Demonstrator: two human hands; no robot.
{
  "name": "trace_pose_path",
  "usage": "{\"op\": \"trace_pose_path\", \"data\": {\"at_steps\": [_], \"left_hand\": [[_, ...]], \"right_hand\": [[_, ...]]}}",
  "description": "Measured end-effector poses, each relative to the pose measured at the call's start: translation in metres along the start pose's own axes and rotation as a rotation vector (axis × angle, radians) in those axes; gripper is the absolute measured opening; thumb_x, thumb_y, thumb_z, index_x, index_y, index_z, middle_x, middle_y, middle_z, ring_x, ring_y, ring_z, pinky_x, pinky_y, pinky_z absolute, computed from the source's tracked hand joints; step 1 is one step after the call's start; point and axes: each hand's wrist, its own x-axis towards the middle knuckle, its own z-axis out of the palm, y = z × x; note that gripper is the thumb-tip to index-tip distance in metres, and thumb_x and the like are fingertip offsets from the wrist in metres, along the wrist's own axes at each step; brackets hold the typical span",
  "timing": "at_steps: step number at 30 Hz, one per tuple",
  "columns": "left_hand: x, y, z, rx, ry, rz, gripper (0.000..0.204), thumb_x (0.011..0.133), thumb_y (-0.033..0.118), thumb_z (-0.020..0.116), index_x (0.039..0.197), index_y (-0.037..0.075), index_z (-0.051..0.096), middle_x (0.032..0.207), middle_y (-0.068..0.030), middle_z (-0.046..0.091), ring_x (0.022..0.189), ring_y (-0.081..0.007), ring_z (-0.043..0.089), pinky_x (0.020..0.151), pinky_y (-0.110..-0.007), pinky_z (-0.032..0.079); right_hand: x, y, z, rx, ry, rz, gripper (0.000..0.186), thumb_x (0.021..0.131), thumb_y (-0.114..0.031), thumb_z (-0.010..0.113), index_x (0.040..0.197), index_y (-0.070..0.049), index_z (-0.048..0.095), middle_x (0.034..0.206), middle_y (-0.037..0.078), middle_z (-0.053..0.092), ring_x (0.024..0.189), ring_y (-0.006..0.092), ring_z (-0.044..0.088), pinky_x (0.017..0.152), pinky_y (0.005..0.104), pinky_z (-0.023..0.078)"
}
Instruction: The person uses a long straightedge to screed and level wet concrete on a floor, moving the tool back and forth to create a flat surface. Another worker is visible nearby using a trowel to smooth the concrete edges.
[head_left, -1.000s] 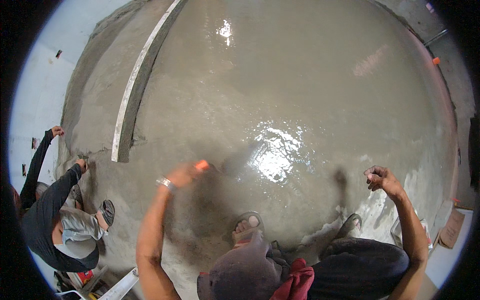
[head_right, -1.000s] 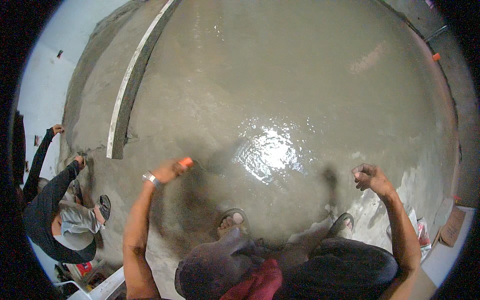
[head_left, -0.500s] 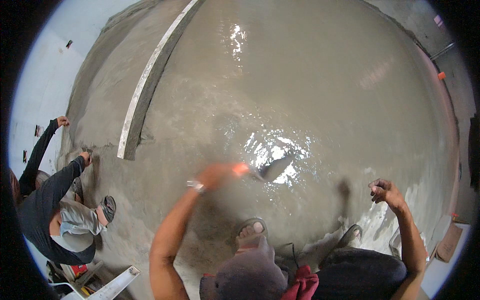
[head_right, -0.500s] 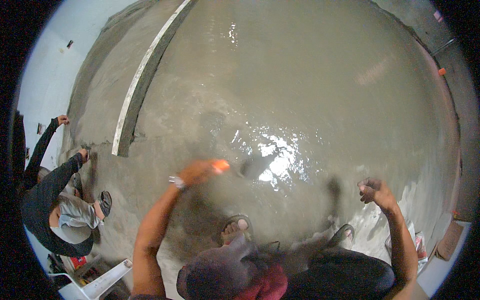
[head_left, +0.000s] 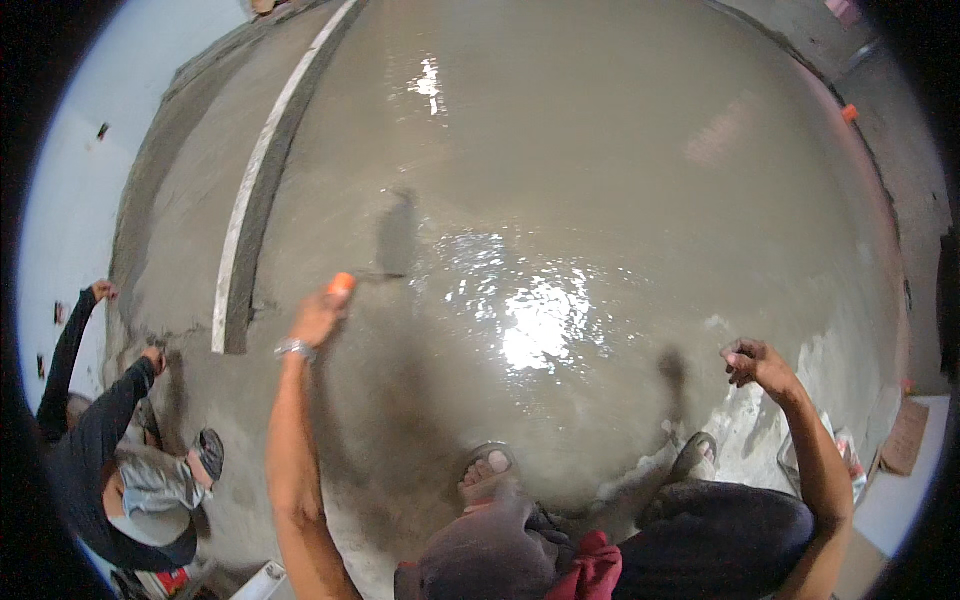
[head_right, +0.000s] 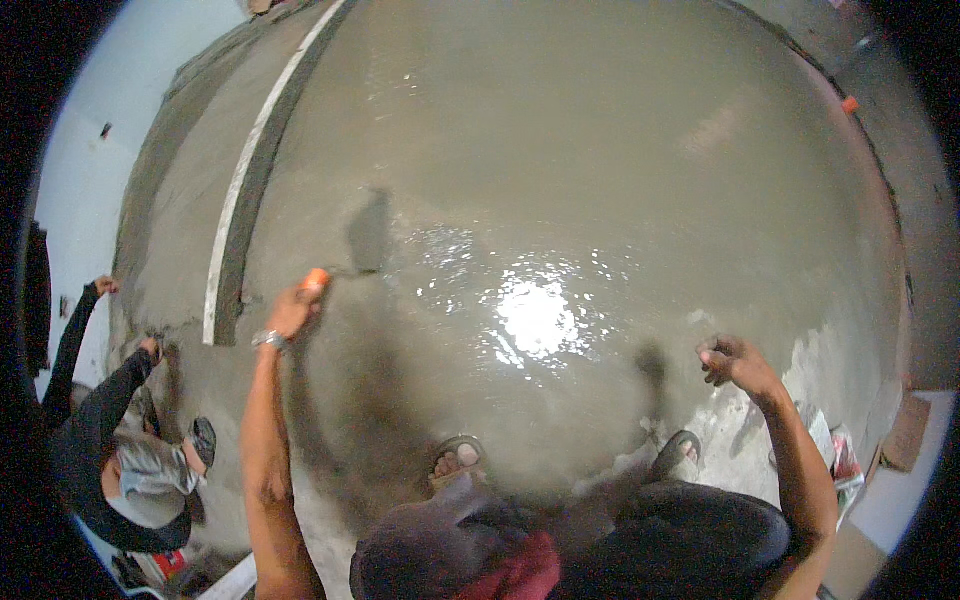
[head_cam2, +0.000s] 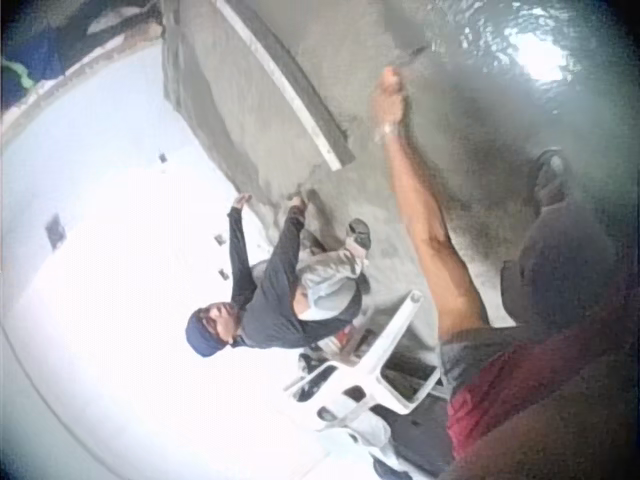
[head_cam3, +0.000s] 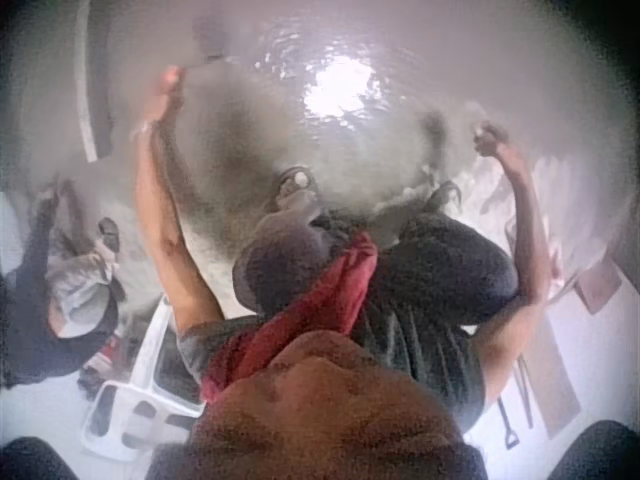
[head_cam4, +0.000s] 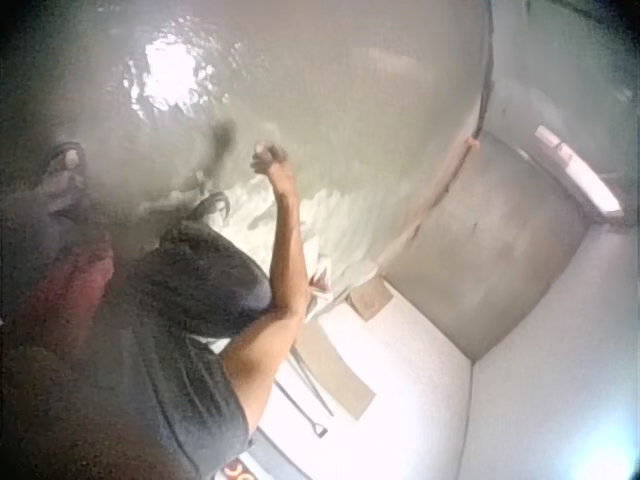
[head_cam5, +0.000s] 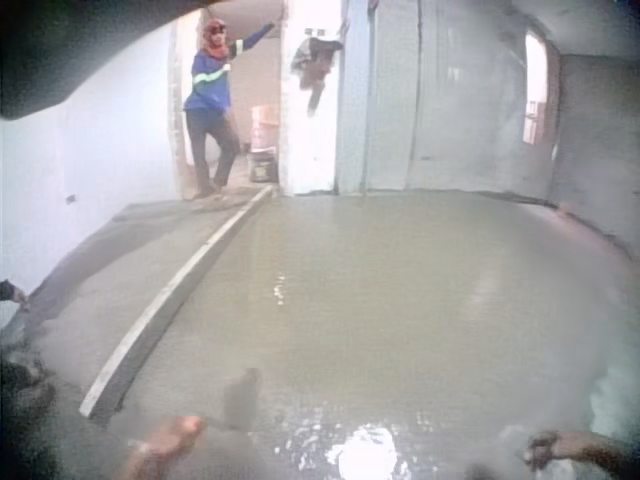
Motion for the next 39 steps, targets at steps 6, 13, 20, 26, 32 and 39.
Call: {"op": "trace_pose_path", "data": {"at_steps": [6,13,20,26,32,39], "left_hand": [[-0.029,0.051,-0.003,-0.087,-0.106,0.047,0.050,0.096,0.042,0.052,0.117,-0.003,0.060,0.078,-0.0093,0.068,0.063,-0.0199,0.062,0.061,-0.034,0.048],[-0.087,0.186,0.228,0.080,-0.712,0.899,0.038,0.097,0.035,0.042,0.115,0.008,0.062,0.103,-0.0179,0.067,0.091,-0.0355,0.066,0.079,-0.047,0.051],[-0.169,0.302,0.398,0.162,-0.954,0.745,0.039,0.097,0.039,0.048,0.111,0.005,0.061,0.095,-0.0220,0.066,0.087,-0.0401,0.065,0.075,-0.052,0.048],[-0.095,0.276,0.368,0.093,-0.846,0.515,0.039,0.097,0.038,0.047,0.117,0.007,0.059,0.107,-0.0201,0.066,0.102,-0.0383,0.062,0.086,-0.050,0.047],[-0.007,0.149,0.230,-0.040,-0.441,0.352,0.034,0.093,0.032,0.050,0.113,0.009,0.064,0.105,-0.0193,0.066,0.099,-0.0362,0.063,0.086,-0.045,0.048],[-0.003,0.022,0.015,-0.349,-0.046,-0.150,0.044,0.097,0.044,0.049,0.111,0.003,0.056,0.069,-0.0012,0.057,0.054,-0.0120,0.055,0.049,-0.030,0.046]], "right_hand": [[-0.011,-0.010,-0.020,0.023,0.166,-0.033,0.038,0.087,-0.039,0.068,0.100,-0.004,0.062,0.084,0.005,0.060,0.072,0.0140,0.060,0.068,0.0282,0.050],[-0.033,0.007,-0.031,0.065,0.294,-0.056,0.031,0.091,-0.032,0.065,0.101,-0.004,0.062,0.082,0.004,0.060,0.069,0.0128,0.058,0.065,0.0283,0.049],[-0.055,0.018,-0.026,0.030,0.334,0.021,0.030,0.090,-0.030,0.065,0.100,-0.001,0.063,0.083,0.006,0.063,0.074,0.0155,0.062,0.068,0.0304,0.050],[-0.064,0.048,-0.032,0.131,0.334,0.043,0.027,0.090,-0.026,0.065,0.101,-0.001,0.062,0.081,0.007,0.063,0.068,0.0156,0.062,0.063,0.0298,0.050],[-0.049,0.033,-0.026,0.116,0.289,0.025,0.026,0.089,-0.027,0.066,0.098,-0.003,0.062,0.078,0.005,0.060,0.066,0.0137,0.059,0.062,0.0284,0.049],[-0.027,0.005,-0.011,0.038,0.227,-0.031,0.026,0.088,-0.028,0.066,0.097,-0.003,0.062,0.078,0.005,0.061,0.066,0.0139,0.060,0.061,0.0282,0.049]]}}
